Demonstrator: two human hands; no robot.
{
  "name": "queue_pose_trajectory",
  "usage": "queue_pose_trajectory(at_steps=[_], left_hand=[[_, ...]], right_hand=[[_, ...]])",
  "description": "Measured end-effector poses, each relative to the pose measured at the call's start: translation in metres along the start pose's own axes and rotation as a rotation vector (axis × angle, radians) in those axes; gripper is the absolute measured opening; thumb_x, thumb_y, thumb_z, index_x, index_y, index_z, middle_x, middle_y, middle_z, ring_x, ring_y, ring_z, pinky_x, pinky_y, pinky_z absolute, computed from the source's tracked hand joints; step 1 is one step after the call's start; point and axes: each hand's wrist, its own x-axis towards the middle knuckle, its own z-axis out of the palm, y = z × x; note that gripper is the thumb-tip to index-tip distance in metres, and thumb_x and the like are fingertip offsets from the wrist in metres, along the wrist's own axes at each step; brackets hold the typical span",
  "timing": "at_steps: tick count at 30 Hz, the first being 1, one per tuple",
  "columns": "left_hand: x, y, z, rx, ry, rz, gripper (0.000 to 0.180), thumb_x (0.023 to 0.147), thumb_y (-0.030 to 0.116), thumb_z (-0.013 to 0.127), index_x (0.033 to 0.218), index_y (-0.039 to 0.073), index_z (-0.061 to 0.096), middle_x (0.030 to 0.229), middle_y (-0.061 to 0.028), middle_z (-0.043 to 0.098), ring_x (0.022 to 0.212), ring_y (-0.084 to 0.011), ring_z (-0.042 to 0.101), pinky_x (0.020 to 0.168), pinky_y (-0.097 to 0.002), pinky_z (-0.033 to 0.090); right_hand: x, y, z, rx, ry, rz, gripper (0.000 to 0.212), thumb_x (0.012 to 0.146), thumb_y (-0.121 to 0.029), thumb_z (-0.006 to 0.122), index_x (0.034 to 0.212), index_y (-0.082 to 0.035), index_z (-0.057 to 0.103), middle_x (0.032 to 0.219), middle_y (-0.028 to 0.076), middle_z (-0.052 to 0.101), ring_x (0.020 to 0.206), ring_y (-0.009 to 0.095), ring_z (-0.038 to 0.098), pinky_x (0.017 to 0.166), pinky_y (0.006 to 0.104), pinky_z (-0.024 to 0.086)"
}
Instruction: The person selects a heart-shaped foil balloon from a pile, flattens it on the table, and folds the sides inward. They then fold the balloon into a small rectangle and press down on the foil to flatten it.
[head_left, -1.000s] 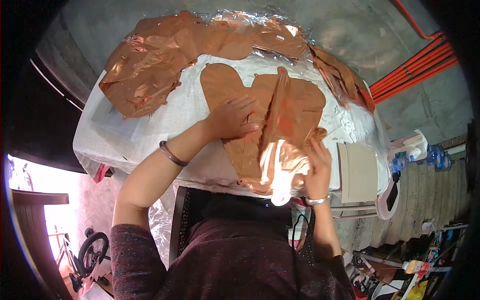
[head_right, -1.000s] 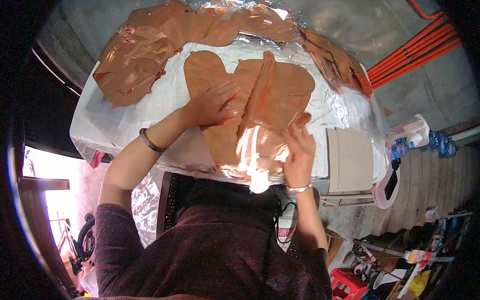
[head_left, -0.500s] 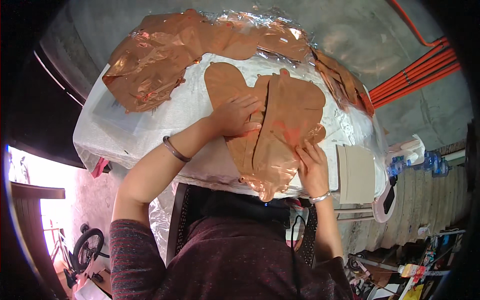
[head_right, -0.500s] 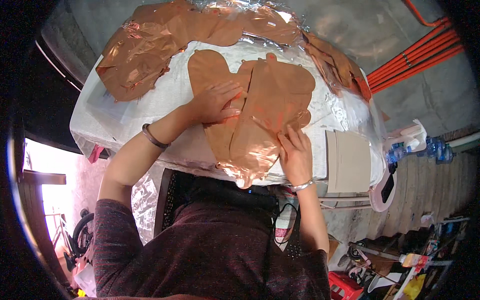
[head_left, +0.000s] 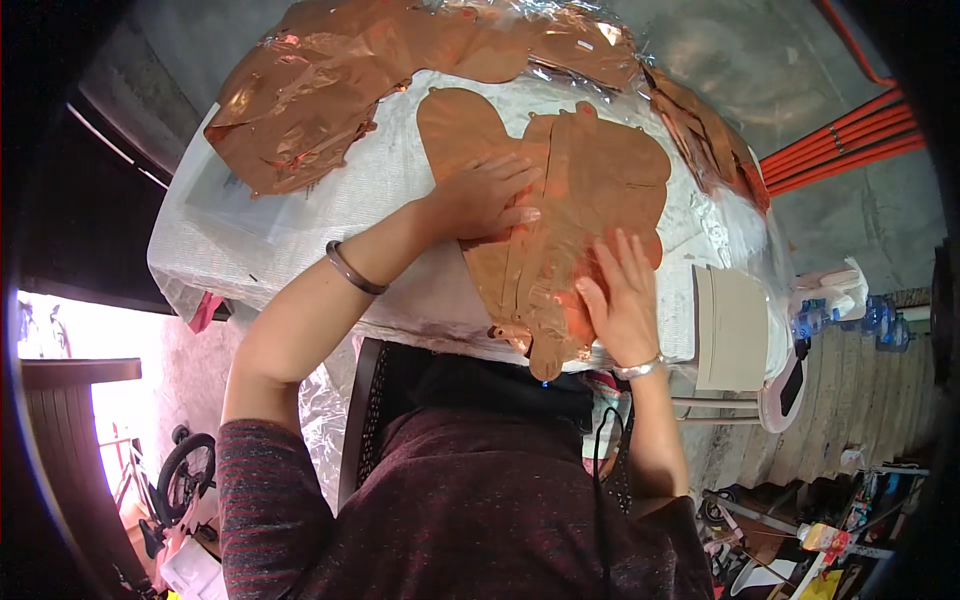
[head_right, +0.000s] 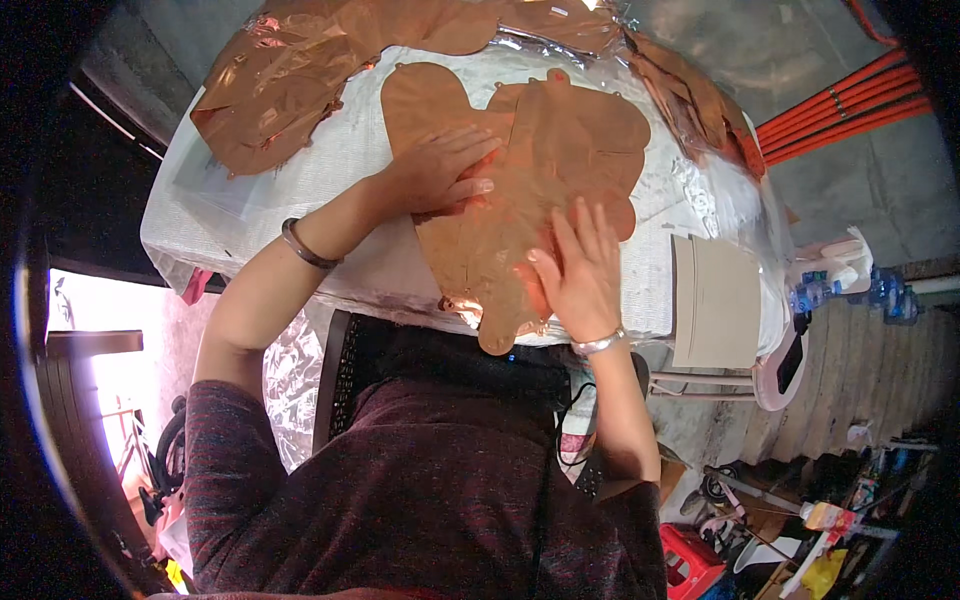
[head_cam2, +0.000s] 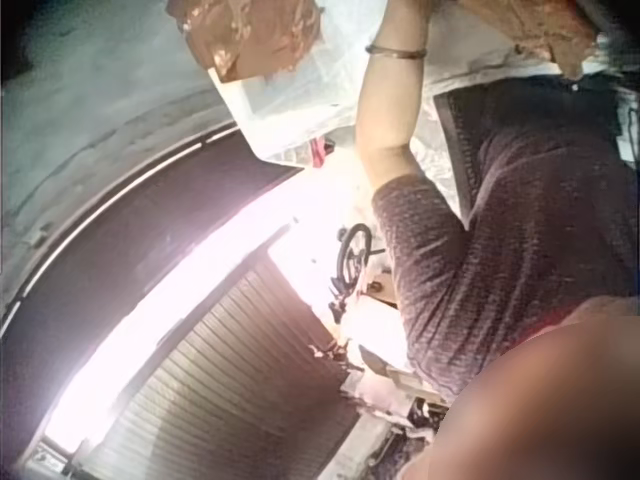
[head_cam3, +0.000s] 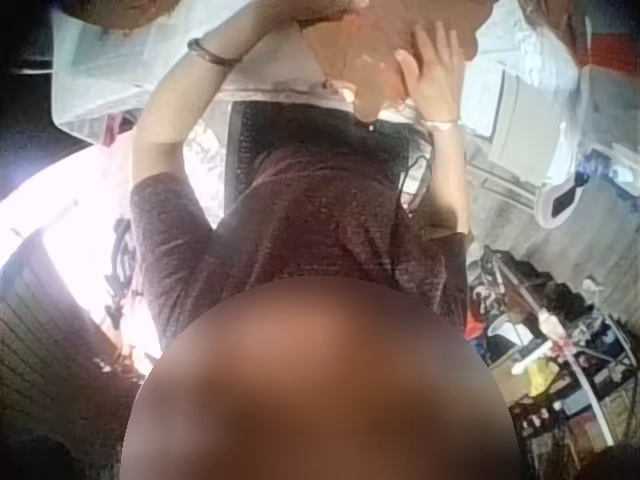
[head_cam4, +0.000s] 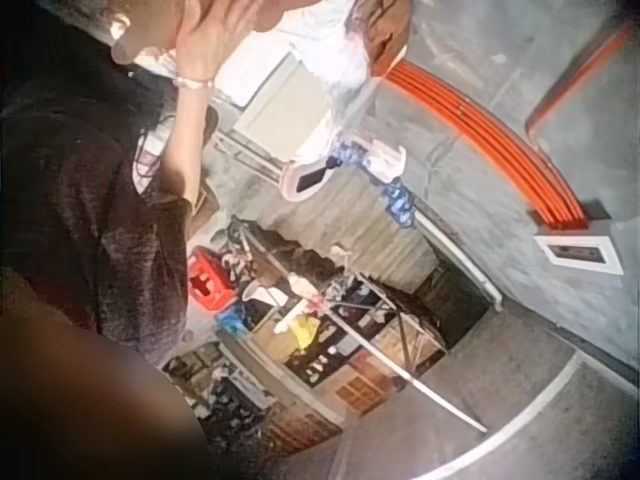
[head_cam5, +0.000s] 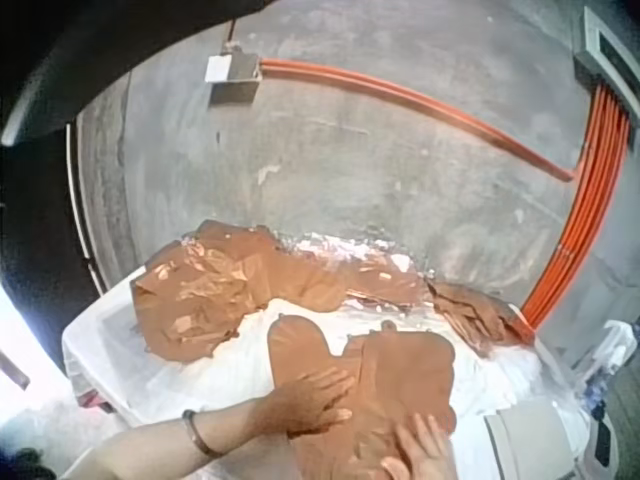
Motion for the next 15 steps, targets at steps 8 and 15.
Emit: queue_pose_trajectory(at_steps=[8, 15], left_hand=[[0.001, 0.002, -0.001, -0.01, 0.003, 0.023, 0.058, 0.089, 0.043, 0.054, 0.134, 0.007, 0.045, 0.137, -0.0187, 0.046, 0.128, -0.0337, 0.042, 0.106, -0.0445, 0.032], [0.001, 0.0, 0.002, 0.035, 0.102, 0.104, 0.053, 0.085, 0.042, 0.06, 0.124, 0.008, 0.052, 0.124, -0.013, 0.053, 0.119, -0.0297, 0.048, 0.099, -0.0427, 0.038]], right_hand=[[-0.01, -0.02, 0.004, 0.095, -0.207, 0.001, 0.056, 0.088, -0.033, 0.059, 0.137, -0.009, 0.046, 0.145, 0.021, 0.036, 0.136, 0.04, 0.029, 0.111, 0.0476, 0.022], [-0.012, -0.026, 0.004, 0.062, -0.201, -0.004, 0.057, 0.087, -0.033, 0.06, 0.137, -0.01, 0.046, 0.146, 0.021, 0.035, 0.136, 0.04, 0.029, 0.111, 0.0481, 0.022]])
